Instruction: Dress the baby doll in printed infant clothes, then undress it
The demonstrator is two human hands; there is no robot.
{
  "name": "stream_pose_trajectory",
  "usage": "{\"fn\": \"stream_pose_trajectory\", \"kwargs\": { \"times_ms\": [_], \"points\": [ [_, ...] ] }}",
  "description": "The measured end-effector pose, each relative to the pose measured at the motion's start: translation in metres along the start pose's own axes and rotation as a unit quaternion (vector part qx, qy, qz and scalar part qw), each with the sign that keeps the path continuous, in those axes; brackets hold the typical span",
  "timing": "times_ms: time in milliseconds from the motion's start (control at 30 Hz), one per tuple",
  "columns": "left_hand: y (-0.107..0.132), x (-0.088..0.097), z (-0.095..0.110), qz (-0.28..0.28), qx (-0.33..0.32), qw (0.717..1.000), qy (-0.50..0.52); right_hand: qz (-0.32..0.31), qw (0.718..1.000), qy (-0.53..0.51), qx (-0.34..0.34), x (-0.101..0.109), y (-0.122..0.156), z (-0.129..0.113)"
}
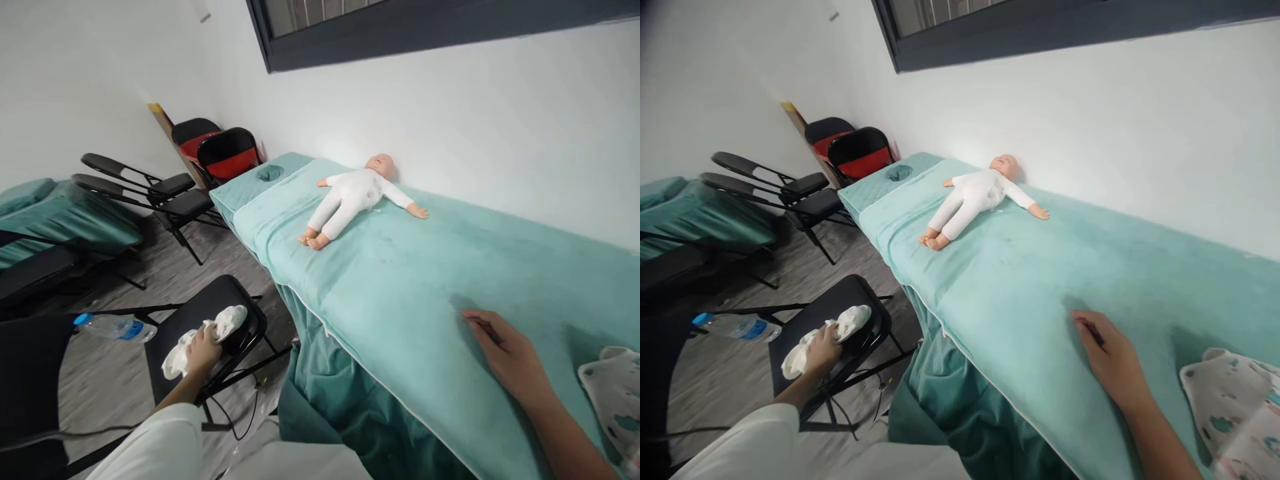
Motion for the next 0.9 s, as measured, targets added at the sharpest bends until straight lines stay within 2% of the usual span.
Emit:
{"fn": "stream_pose_trajectory", "kwargs": {
  "times_ms": [100,200,333,433,500,533,633,667,700,767,833,900],
  "points": [
    [0.004,0.004,0.011,0.053,-0.009,0.998,-0.031,0.004,1.000,-0.004,0.016,-0.001,-0.001,0.000],
    [0.008,-0.003,0.040,0.121,-0.073,0.989,-0.052,0.011,0.999,-0.013,0.034,-0.003,-0.003,0.002],
    [0.015,-0.016,0.100,0.173,-0.208,0.963,0.014,0.034,0.998,-0.038,0.035,-0.006,0.007,-0.005],
    [0.038,-0.022,0.152,0.163,-0.311,0.932,0.091,0.022,0.996,-0.069,0.046,-0.022,0.040,-0.027],
    [0.069,-0.028,0.186,0.119,-0.401,0.902,0.104,-0.065,0.992,-0.077,0.070,-0.054,0.073,-0.042],
    [0.090,-0.034,0.202,0.071,-0.461,0.880,0.084,-0.140,0.985,-0.068,0.073,-0.078,0.093,-0.044],
    [0.161,-0.052,0.229,-0.019,-0.619,0.785,0.012,-0.286,0.955,0.035,0.068,-0.157,0.161,-0.021],
    [0.183,-0.059,0.231,-0.045,-0.666,0.745,-0.013,-0.303,0.945,0.090,0.078,-0.181,0.183,-0.007],
    [0.201,-0.066,0.232,-0.067,-0.697,0.713,-0.029,-0.293,0.940,0.148,0.089,-0.201,0.201,0.007],
    [0.224,-0.073,0.231,-0.061,-0.734,0.676,-0.025,-0.256,0.939,0.211,0.092,-0.229,0.229,0.033],
    [0.232,-0.076,0.232,-0.054,-0.742,0.668,-0.027,-0.261,0.941,0.204,0.073,-0.245,0.244,0.046],
    [0.231,-0.078,0.235,-0.099,-0.733,0.671,-0.046,-0.287,0.944,0.160,0.032,-0.250,0.246,0.047]
  ]
}}
Point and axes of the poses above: each hand's wrist, its own y-axis away from the middle knuckle, its own x-axis out of the back of the hand, z = x × y, the point moved 6 cm from there along -y, towards the middle knuckle, and after that the axes turned 15 degrees about -z, right-handed, at the moved point
